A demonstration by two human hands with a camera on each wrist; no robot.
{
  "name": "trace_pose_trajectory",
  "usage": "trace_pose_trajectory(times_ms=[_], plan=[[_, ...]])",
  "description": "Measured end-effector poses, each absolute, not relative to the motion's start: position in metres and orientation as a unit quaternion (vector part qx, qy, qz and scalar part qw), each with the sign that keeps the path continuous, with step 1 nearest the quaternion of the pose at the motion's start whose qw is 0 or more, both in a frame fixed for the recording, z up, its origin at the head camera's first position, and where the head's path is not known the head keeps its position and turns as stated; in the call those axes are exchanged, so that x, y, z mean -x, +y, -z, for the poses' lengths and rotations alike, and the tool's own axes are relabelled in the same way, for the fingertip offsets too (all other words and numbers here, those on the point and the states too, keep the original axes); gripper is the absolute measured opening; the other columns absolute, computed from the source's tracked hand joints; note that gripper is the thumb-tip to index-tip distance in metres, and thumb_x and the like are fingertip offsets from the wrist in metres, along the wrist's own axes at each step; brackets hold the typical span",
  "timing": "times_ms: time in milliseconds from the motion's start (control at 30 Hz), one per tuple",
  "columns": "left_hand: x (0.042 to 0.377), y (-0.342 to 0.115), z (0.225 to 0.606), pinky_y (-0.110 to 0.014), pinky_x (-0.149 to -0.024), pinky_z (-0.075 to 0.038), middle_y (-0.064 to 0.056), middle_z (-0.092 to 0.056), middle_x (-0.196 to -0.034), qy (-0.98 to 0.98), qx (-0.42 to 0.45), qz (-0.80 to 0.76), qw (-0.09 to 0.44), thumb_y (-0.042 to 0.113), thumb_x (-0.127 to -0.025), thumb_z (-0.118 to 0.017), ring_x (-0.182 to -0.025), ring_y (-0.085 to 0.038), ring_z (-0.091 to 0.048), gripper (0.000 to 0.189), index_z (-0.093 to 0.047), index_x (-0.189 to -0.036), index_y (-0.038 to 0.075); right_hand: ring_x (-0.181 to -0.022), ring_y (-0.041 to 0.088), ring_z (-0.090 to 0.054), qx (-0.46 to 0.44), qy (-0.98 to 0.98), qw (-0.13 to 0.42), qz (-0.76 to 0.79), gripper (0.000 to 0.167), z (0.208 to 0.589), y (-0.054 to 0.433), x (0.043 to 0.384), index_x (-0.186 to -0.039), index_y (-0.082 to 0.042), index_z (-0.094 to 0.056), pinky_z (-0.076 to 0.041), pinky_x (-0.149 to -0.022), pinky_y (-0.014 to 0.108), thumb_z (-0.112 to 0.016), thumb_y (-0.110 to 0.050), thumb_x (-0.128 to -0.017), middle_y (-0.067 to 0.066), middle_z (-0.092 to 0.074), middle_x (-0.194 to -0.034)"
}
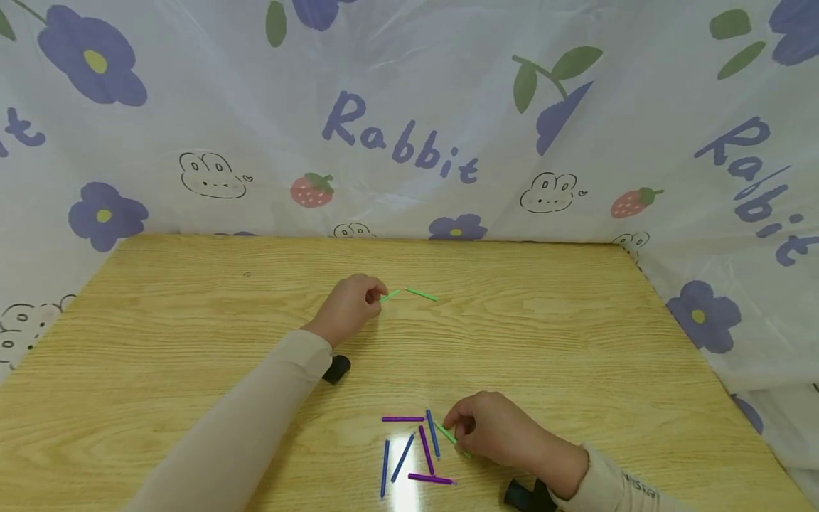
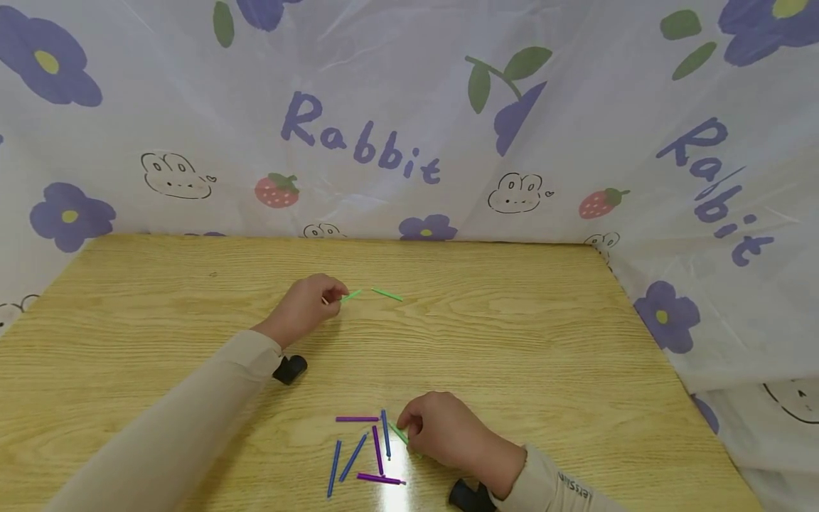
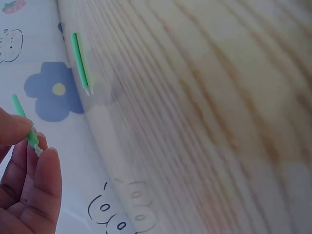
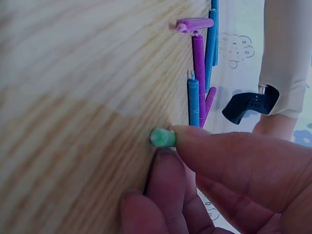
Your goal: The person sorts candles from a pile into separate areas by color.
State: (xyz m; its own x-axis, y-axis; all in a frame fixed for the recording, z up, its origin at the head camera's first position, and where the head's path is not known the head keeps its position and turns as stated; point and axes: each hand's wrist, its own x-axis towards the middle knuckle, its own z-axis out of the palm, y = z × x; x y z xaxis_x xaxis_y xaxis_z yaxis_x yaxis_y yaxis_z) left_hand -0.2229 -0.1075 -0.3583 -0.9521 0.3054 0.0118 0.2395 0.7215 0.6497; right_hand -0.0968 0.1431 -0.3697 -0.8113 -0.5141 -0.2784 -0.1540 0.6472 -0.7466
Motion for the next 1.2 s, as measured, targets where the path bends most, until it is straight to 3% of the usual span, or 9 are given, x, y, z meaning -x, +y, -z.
trace_pose_trajectory(times_ms=[467, 933, 1200], plan=[[0.239, -0.1, 0.368, -0.037, -0.081, -0.049, -0.013, -0.064, -0.104, 0.927, -0.132, -0.348, 0.047, -0.003, -0.089, -0.057, -0.091, -0.024, -0.056, 0.024, -0.066, -0.111, -0.002, -0.06, 0.007, -0.046, 0.197, 0.874, 0.236, 0.377, 0.017, 0.371, 0.143, 0.097, -0.089, -0.003, -0.071, -0.037, -0.053, 0.02, -0.07, 0.008, -0.076, -0.004, -0.057, -0.07], [0.249, -0.09, 0.377, -0.033, -0.072, -0.046, -0.009, -0.062, -0.09, 0.924, -0.108, -0.363, 0.05, -0.001, -0.088, -0.062, -0.079, -0.021, -0.052, 0.019, -0.067, -0.106, -0.001, -0.059, 0.006, -0.046, 0.198, 0.874, 0.237, 0.375, 0.018, 0.37, 0.144, 0.097, -0.09, -0.003, -0.071, -0.038, -0.053, 0.02, -0.07, 0.007, -0.076, -0.005, -0.058, -0.069], [0.255, -0.087, 0.381, -0.034, -0.074, -0.047, -0.01, -0.061, -0.091, 0.919, -0.084, -0.378, 0.069, -0.002, -0.088, -0.059, -0.081, -0.022, -0.053, 0.017, -0.067, -0.103, -0.001, -0.061, 0.006, -0.048, 0.193, 0.873, 0.244, 0.374, 0.018, 0.369, 0.144, 0.098, -0.091, -0.003, -0.071, -0.04, -0.055, 0.02, -0.07, 0.007, -0.077, -0.005, -0.059, -0.07]])
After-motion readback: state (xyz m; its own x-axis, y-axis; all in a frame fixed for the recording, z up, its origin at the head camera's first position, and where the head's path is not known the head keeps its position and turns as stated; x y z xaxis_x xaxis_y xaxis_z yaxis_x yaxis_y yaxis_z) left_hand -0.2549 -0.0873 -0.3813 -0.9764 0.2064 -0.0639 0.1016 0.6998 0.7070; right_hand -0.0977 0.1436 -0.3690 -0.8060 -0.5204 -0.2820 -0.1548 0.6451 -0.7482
